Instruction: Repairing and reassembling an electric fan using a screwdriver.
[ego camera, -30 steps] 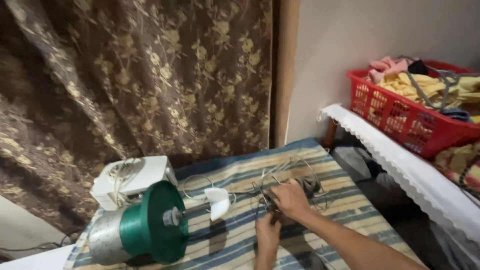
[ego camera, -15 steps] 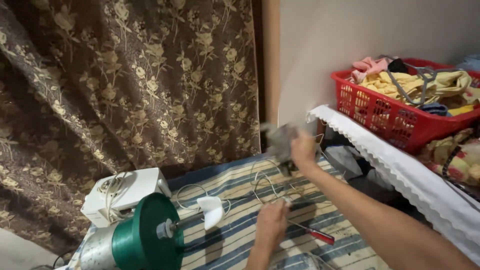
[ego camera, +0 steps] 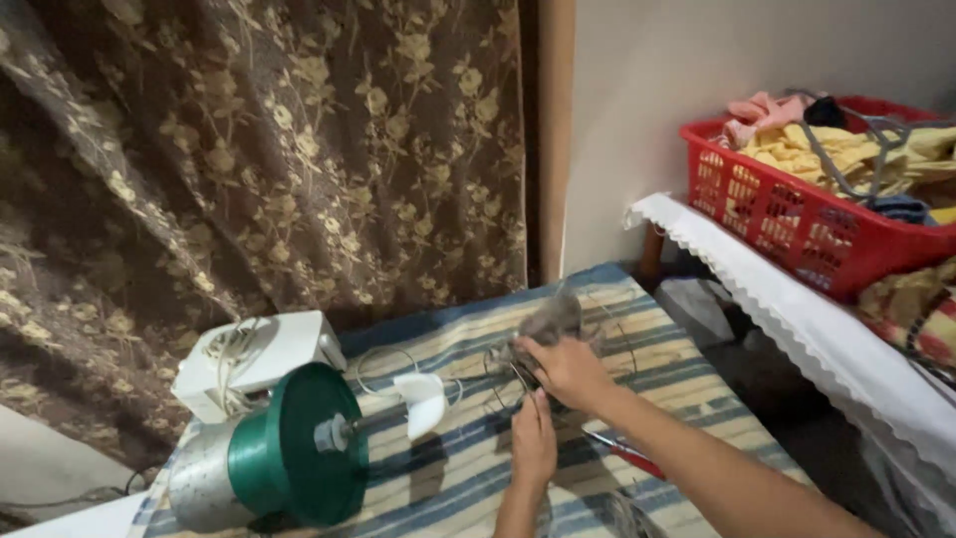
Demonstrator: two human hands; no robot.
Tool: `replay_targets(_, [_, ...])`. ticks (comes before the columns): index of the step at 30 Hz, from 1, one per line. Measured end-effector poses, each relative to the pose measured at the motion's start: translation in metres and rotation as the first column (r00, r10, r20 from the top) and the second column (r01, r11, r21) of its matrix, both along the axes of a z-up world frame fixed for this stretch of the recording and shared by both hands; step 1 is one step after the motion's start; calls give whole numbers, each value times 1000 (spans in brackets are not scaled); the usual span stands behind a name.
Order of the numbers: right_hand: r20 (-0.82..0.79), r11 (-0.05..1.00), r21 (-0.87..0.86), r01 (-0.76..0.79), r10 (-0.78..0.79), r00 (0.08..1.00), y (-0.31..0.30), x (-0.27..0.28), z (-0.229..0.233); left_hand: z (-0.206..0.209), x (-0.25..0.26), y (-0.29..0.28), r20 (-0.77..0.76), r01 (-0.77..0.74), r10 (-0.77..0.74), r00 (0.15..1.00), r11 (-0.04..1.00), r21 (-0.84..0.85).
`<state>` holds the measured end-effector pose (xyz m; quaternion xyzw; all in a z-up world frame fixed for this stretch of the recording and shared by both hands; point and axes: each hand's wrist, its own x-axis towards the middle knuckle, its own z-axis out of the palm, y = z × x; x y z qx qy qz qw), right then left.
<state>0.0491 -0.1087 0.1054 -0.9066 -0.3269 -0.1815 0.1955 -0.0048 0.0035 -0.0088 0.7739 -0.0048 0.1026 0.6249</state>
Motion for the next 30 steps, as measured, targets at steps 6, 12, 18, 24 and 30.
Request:
replay_targets(6, [-17,993,-19,-118,117,993,-30,45,-17,-7,18,5,164,-3,-13,986,996,92])
replay_targets(12, [83,565,805,183,-412,908,-9,61,65,-37,33,3,164,83,-80,983,996,-12])
replay_targets(18, [-1,790,583,189,-232,973,16,86,39,-24,29,4,179,71,-86,980,994,88])
replay_targets(24, [-1,952,-208,-224,229,973,32,61,-15,-17,12,-3,311,109,-45,949,976,-191])
replay_targets(30, [21,944,-327,-46,56,998,25,86,-27,-51,33,1,-126,-17,27,992,997,78])
